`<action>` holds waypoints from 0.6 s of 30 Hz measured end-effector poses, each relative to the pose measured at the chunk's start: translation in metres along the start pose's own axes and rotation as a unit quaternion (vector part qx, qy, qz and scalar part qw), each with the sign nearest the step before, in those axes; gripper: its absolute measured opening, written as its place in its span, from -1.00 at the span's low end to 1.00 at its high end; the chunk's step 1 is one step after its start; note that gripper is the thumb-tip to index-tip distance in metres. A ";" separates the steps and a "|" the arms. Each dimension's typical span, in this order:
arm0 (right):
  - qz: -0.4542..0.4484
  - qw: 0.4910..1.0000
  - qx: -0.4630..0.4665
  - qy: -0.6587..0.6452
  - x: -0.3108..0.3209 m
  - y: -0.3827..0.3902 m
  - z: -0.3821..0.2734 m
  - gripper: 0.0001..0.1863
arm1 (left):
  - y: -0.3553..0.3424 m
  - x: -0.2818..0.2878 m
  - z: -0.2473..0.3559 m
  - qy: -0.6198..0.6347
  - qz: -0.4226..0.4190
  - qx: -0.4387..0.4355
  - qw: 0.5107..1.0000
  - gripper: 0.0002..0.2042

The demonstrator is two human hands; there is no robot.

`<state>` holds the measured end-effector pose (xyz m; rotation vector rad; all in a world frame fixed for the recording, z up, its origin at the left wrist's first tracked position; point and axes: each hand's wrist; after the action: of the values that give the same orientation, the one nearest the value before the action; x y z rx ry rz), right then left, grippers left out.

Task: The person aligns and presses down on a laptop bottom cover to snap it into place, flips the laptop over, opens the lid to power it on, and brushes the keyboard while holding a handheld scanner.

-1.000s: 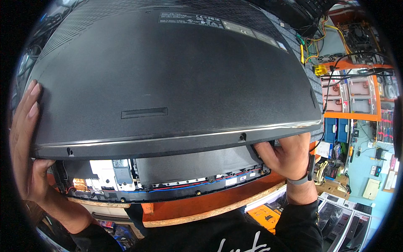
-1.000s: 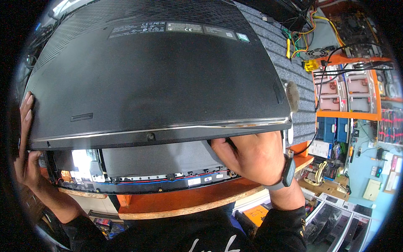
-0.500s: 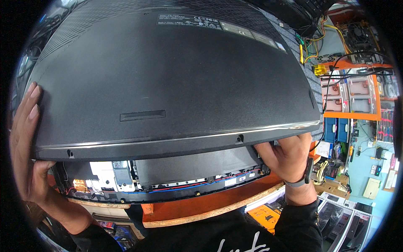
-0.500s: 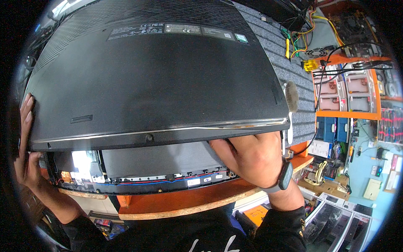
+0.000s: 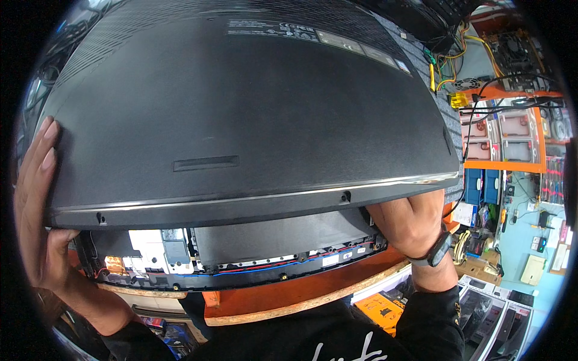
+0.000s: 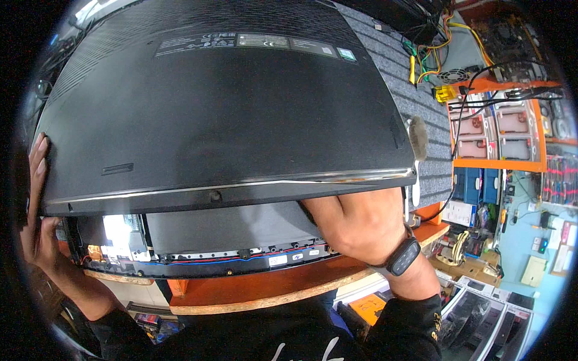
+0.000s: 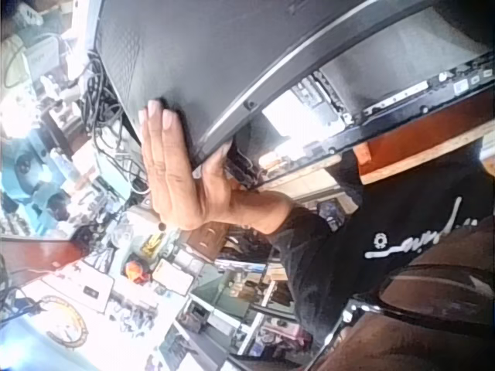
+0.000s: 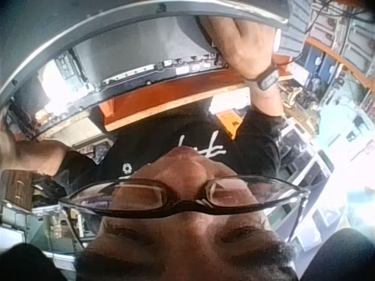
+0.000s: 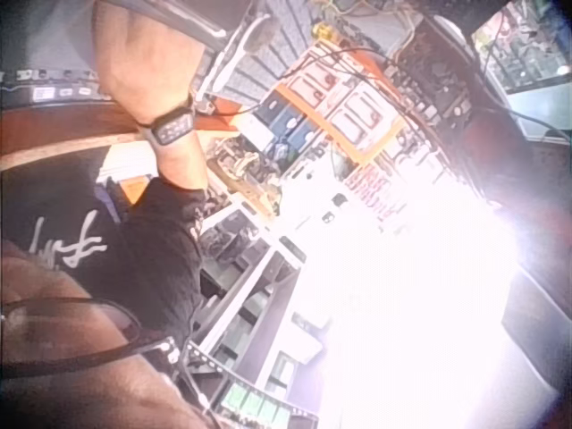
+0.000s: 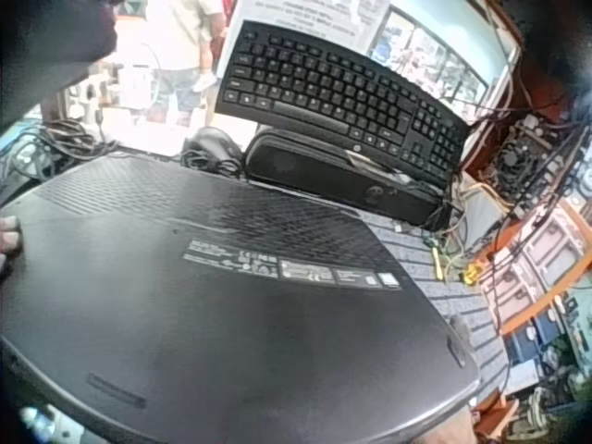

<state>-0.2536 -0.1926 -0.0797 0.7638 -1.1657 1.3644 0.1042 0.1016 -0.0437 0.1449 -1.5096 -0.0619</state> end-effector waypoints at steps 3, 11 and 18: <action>0.010 1.000 -0.013 -0.023 0.000 -0.001 0.001 -0.75 | -0.001 -0.007 0.000 0.018 0.028 -0.003 0.999 -0.31; -0.026 0.990 -0.073 -0.119 0.001 -0.002 -0.001 -0.79 | -0.002 -0.004 0.003 0.007 0.018 0.007 1.000 -0.30; -0.032 0.967 -0.128 -0.220 0.000 -0.003 -0.003 -0.77 | 0.001 -0.010 0.000 0.013 0.032 0.007 0.999 -0.30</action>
<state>-0.2502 -0.1900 -0.0799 0.9320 -1.6137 0.9886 0.1038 0.1036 -0.0532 0.1085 -1.4886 0.0023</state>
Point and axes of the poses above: each hand's wrist, its own y-axis away from the middle knuckle, its own x-axis out of the back of the hand, z = x × y, and after that the axes turned 10 degrees about y, right-handed
